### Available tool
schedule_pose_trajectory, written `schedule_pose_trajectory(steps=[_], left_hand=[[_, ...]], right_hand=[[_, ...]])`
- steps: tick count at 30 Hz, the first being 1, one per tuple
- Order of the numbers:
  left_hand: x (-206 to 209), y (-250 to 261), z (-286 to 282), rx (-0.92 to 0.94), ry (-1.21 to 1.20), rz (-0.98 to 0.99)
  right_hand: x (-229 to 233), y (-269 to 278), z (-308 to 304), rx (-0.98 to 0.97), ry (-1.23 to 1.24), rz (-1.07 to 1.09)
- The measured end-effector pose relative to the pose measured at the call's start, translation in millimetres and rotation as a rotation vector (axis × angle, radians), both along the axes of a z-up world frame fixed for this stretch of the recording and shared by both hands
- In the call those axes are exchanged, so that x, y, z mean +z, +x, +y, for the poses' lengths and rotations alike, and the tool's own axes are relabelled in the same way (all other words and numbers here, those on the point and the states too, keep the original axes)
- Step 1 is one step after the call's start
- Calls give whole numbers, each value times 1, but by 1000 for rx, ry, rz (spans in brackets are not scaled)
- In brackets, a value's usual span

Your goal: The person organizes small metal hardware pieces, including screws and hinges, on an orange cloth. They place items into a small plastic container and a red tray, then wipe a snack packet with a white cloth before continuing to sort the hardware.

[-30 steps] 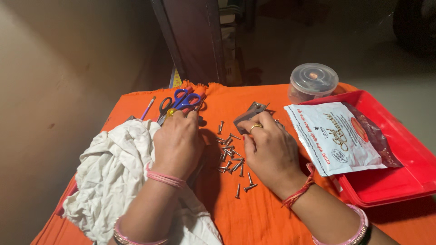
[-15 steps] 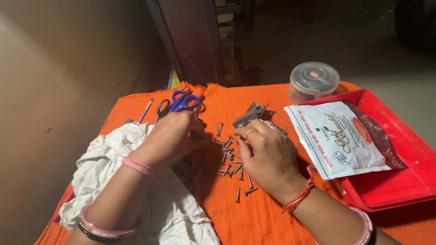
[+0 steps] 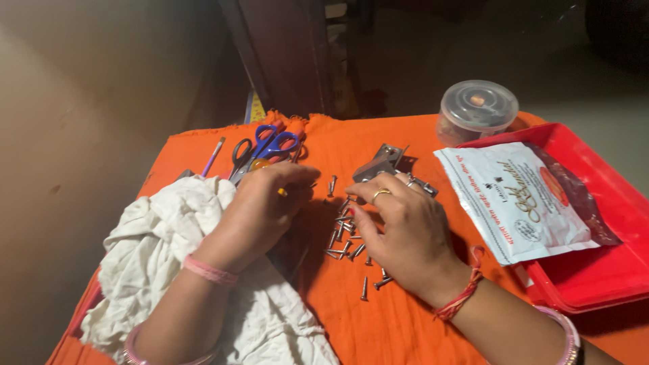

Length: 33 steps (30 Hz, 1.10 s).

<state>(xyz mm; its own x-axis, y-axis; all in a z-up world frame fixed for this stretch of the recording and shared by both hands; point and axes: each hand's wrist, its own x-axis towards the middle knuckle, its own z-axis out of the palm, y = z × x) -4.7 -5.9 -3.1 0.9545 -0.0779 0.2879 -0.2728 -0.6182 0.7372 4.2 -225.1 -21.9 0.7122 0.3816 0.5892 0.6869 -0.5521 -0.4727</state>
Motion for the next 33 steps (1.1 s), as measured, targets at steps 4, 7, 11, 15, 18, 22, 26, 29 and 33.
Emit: schedule_pose_trajectory(steps=[4,7,11,15,18,22,26,29,33], left_hand=[[3,-3,-1,15,89,-22],[8,-3,1,29,60,-11],[13,-6,6,22,57,39],[8,-2,11,18,-112,199],[2,0,19,-19,-211,179],[-1,2,26,-45,-262,176],[-1,2,24,-38,-240,213],[1,2,24,-65,-268,218],[0,0,26,-85,-362,228]], right_hand=[[-1,-1,0,21,-3,-44],[-1,-4,0,66,-3,-3],[0,-5,3,61,-42,41],[0,-5,2,95,-62,31],[-2,-5,3,191,-67,6],[-2,-9,8,299,-138,-2],[-6,-15,14,320,-198,33],[-9,-16,20,301,-200,57],[-9,-16,19,295,-179,70]])
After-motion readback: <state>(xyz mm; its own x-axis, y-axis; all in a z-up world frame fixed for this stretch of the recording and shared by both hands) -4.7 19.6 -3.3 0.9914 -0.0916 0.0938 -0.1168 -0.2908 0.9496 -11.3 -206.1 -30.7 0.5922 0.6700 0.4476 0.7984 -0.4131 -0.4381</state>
